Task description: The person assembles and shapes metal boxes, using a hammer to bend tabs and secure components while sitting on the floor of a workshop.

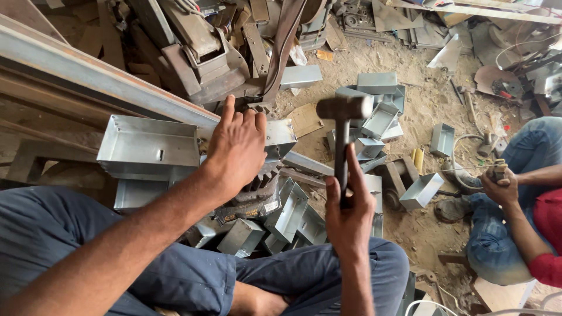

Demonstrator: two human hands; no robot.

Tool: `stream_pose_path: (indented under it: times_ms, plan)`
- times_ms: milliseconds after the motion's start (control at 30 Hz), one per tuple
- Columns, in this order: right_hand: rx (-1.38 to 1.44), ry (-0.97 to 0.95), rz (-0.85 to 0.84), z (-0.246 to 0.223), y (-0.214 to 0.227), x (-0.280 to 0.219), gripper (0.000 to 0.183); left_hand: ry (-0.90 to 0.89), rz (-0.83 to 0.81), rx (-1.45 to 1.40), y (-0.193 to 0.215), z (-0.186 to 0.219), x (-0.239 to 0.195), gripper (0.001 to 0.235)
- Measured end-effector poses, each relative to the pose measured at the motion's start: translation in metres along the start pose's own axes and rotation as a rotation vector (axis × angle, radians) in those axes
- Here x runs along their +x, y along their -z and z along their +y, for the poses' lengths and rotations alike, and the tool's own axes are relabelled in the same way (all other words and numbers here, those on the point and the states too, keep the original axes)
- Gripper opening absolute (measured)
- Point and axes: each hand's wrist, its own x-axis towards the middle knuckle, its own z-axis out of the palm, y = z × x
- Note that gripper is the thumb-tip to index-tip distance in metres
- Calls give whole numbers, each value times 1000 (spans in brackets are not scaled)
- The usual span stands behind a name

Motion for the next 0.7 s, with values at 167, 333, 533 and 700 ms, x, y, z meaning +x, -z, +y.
stream_pose_path:
  times_ms: [167, 333, 533, 700]
  plan:
    - [-54, 288, 73, -15, 0, 8, 54, 53, 103, -91, -1, 0, -1, 43]
    - [-105, 383, -104, -17, -12, 11, 57, -42, -154, 36, 28, -1, -13, 74]
    - [-73, 255, 53, -23, 7, 21, 54, -14, -90, 12, 27, 0, -11, 75]
    - [-18, 481, 4, -5, -11, 11, 48, -22, -130, 22, 31, -2, -11, 91]
